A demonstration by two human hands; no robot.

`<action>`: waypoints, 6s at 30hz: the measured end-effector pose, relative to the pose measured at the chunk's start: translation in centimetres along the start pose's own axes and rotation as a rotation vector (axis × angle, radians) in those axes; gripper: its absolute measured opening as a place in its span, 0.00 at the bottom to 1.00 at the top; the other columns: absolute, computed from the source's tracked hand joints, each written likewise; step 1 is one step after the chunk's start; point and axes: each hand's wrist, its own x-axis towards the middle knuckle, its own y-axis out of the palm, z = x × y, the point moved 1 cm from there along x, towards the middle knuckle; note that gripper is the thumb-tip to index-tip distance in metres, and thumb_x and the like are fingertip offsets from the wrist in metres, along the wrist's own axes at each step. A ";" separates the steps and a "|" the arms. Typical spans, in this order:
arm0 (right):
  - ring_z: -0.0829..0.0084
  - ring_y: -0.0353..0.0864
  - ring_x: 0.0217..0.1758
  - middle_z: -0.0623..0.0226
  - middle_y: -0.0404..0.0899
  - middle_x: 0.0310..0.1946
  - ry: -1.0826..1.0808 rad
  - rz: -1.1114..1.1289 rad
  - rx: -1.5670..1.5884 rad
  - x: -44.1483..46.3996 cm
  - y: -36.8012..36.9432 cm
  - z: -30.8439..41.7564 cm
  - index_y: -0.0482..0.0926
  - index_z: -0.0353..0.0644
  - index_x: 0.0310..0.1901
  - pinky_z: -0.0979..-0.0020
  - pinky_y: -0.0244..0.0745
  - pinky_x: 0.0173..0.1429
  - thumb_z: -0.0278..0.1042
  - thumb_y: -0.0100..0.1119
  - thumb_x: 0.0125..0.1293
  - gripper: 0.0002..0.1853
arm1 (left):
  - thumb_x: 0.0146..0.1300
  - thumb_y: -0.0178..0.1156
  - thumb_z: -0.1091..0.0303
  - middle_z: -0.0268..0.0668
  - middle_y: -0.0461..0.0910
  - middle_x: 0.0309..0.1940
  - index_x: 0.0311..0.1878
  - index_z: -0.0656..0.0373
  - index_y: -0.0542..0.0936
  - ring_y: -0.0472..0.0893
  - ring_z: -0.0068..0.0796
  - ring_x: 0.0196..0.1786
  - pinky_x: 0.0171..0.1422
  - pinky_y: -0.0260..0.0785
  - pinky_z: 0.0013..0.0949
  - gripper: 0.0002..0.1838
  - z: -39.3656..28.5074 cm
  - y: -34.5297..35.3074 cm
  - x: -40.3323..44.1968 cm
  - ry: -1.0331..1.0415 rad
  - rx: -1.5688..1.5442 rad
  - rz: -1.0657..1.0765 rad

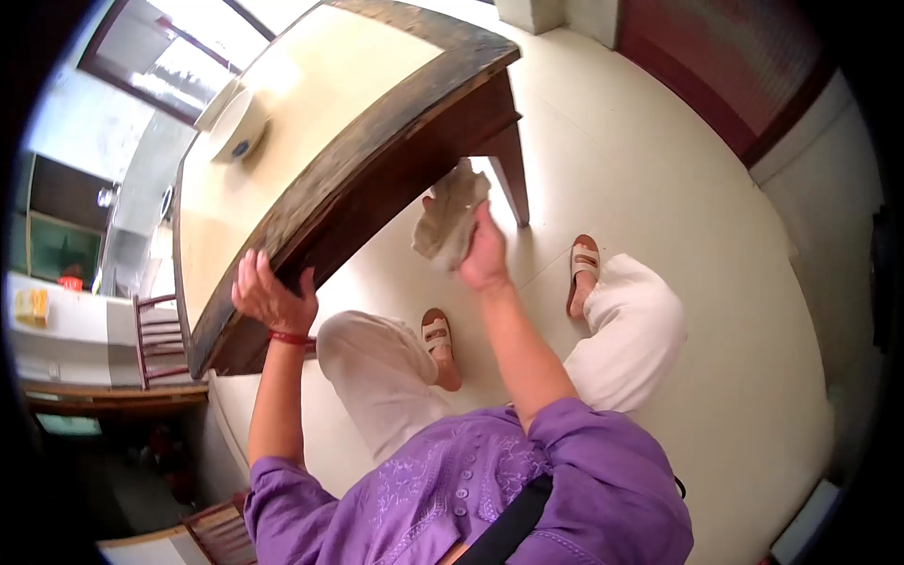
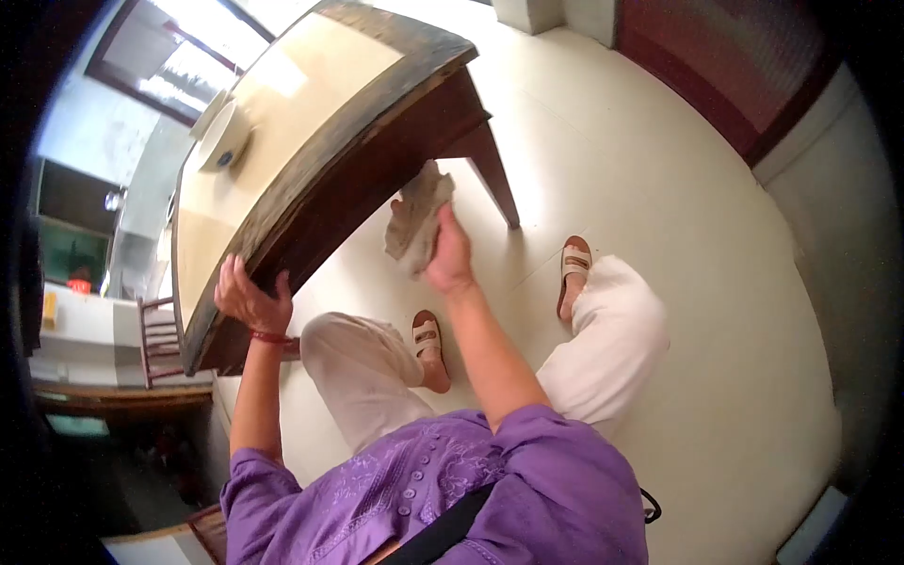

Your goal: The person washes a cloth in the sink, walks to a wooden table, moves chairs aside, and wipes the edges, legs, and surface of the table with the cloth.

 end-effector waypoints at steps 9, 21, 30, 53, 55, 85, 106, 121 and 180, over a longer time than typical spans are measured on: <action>0.48 0.66 0.67 0.52 0.64 0.67 0.190 0.212 0.034 -3.1 4.2 0.9 0.58 0.43 0.70 0.49 0.64 0.69 0.60 0.42 0.71 0.35 | 0.53 0.67 0.71 0.46 0.71 0.59 0.61 0.61 0.71 0.68 0.43 0.65 0.69 0.57 0.44 0.30 -6.3 -4.3 -1.6 -0.297 -0.784 0.170; 0.50 0.68 0.66 0.52 0.65 0.66 -0.161 0.885 -2.228 -8.9 10.0 -4.3 0.76 0.46 0.59 0.58 0.60 0.70 0.40 0.64 0.59 0.25 | 0.68 0.54 0.50 0.36 0.74 0.58 0.62 0.53 0.70 0.74 0.33 0.60 0.65 0.69 0.38 0.25 -14.3 -1.7 -11.5 -1.430 -2.713 0.375; 0.57 0.77 0.58 0.55 0.76 0.57 -0.480 0.843 -1.949 -1.6 16.4 -1.5 0.80 0.39 0.51 0.64 0.72 0.62 0.29 0.65 0.58 0.17 | 0.72 0.46 0.62 0.37 0.74 0.53 0.58 0.54 0.71 0.75 0.32 0.55 0.60 0.71 0.36 0.15 -4.3 -2.3 -16.5 -1.137 -1.570 -0.042; 0.68 0.86 0.38 0.67 0.87 0.35 -1.318 0.783 -2.191 8.9 16.1 -7.3 0.86 0.42 0.37 0.68 0.77 0.43 0.36 0.52 0.70 0.13 | 0.47 0.62 0.51 0.35 0.78 0.39 0.40 0.50 0.78 0.76 0.36 0.46 0.53 0.68 0.37 0.19 8.9 5.9 -16.8 -1.325 -0.725 -0.597; 0.68 0.86 0.38 0.66 0.87 0.35 -1.341 0.788 -2.207 8.8 16.1 -7.4 0.86 0.42 0.37 0.68 0.78 0.43 0.35 0.51 0.70 0.13 | 0.46 0.63 0.49 0.36 0.79 0.40 0.39 0.51 0.79 0.76 0.37 0.47 0.54 0.68 0.37 0.20 10.9 4.1 -18.3 -1.354 -0.426 -0.442; 0.60 0.84 0.41 0.55 0.86 0.38 -1.140 0.647 -2.232 7.7 15.7 -8.4 0.84 0.31 0.42 0.64 0.77 0.48 0.37 0.40 0.74 0.22 | 0.73 0.38 0.41 0.32 0.72 0.60 0.64 0.46 0.69 0.70 0.29 0.63 0.68 0.60 0.36 0.27 9.1 6.7 -13.1 -0.477 -2.747 -1.840; 0.59 0.83 0.43 0.53 0.85 0.40 -1.092 0.579 -2.137 7.8 14.9 -8.6 0.84 0.29 0.43 0.62 0.76 0.52 0.39 0.39 0.73 0.24 | 0.65 0.50 0.52 0.31 0.75 0.43 0.49 0.54 0.72 0.73 0.28 0.45 0.50 0.68 0.35 0.18 9.7 3.6 -18.5 -2.051 -1.762 -1.699; 0.57 0.83 0.44 0.51 0.83 0.42 -1.147 0.631 -2.131 8.8 14.0 -8.4 0.83 0.28 0.43 0.61 0.77 0.53 0.42 0.35 0.73 0.27 | 0.51 0.60 0.57 0.31 0.76 0.31 0.35 0.55 0.75 0.74 0.30 0.33 0.36 0.70 0.36 0.14 11.9 4.6 -22.1 -2.364 -1.386 -1.361; 0.56 0.81 0.49 0.46 0.79 0.49 -0.872 0.348 -2.073 8.1 14.4 -8.4 0.77 0.25 0.49 0.56 0.81 0.52 0.49 0.33 0.73 0.31 | 0.60 0.52 0.59 0.51 0.77 0.41 0.37 0.63 0.76 0.77 0.49 0.46 0.47 0.71 0.46 0.15 -3.5 24.8 -57.9 -1.795 0.374 0.333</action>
